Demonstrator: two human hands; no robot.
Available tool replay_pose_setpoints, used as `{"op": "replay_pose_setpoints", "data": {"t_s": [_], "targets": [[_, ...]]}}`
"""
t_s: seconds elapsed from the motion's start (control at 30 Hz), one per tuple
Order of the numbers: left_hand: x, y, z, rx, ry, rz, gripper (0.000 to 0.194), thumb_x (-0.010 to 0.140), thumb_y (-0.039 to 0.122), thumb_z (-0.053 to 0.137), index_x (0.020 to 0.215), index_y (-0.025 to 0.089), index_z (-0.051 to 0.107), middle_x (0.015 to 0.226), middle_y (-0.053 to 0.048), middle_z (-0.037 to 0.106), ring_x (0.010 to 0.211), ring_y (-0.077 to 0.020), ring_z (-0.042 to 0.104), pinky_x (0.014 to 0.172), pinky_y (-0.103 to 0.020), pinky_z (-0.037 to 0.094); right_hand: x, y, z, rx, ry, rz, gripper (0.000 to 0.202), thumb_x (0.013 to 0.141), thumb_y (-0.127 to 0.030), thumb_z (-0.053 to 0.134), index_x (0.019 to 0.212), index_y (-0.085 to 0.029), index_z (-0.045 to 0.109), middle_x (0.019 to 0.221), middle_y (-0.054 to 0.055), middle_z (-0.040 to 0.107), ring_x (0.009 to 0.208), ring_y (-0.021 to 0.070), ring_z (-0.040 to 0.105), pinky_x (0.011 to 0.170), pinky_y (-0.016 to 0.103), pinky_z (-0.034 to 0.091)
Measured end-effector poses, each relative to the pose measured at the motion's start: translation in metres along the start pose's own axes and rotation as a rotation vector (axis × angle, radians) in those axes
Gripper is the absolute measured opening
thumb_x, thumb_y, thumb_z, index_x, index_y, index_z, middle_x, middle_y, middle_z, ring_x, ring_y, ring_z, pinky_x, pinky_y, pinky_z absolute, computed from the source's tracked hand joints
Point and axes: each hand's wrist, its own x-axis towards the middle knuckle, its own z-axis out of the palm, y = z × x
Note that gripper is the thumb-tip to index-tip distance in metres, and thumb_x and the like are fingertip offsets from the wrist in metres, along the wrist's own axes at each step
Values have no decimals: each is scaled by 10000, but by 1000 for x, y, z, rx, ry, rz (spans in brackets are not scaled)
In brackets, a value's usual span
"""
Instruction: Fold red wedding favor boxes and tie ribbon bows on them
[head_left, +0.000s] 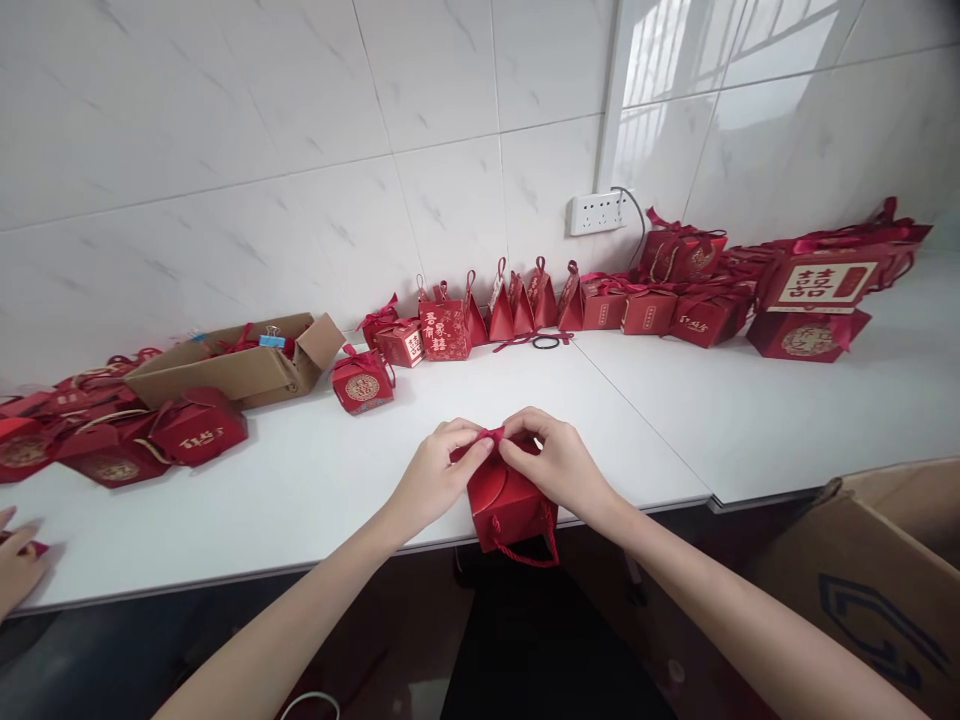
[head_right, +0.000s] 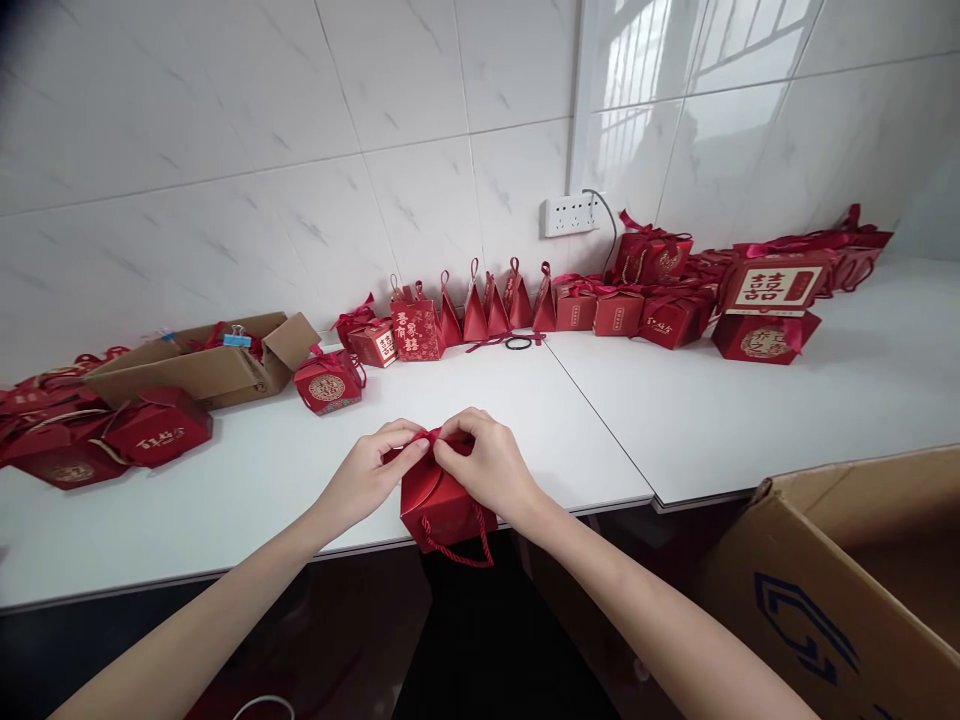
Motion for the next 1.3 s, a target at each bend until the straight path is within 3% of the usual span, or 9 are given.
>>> {"op": "replay_pose_setpoints", "data": {"t_s": [0.17,0.37,0.8,1.0,1.3], "targets": [[3,-2,1,-111,-27,-48,292,842,366,490,655,172,602,845,-33,568,865,-177,530,791,-300,404,3,-2,-7,-66,-78,-8,94,779,-207,530,738,-190,613,784,17,652,718,149,570,694,286,436],[8,-6,1,-375,-54,-144,235,748,351,573,636,151,621,974,-47,543,865,-167,525,756,-278,421,10,-6,-17,-84,-232,-6,128,826,-193,504,760,-199,613,777,9,679,737,155,600,717,293,441],[11,-11,3,-283,3,-39,250,785,308,506,574,173,510,925,-32,542,927,-174,515,879,-286,369,9,-4,-17,-23,-221,55,134,789,-251,569,743,-182,673,776,23,713,741,168,625,717,304,461],[12,-12,4,-241,9,-38,266,789,338,482,586,172,522,947,-47,568,929,-182,524,869,-277,394,8,-1,-14,39,-147,46,93,780,-258,604,724,-187,624,755,18,702,726,160,648,704,294,493],[12,-15,4,-311,-50,-58,265,810,353,517,645,169,613,1055,-45,550,1019,-184,526,902,-286,396,9,4,-12,10,-191,-65,59,831,-179,519,812,-218,559,761,-16,674,740,140,638,753,294,489]]}}
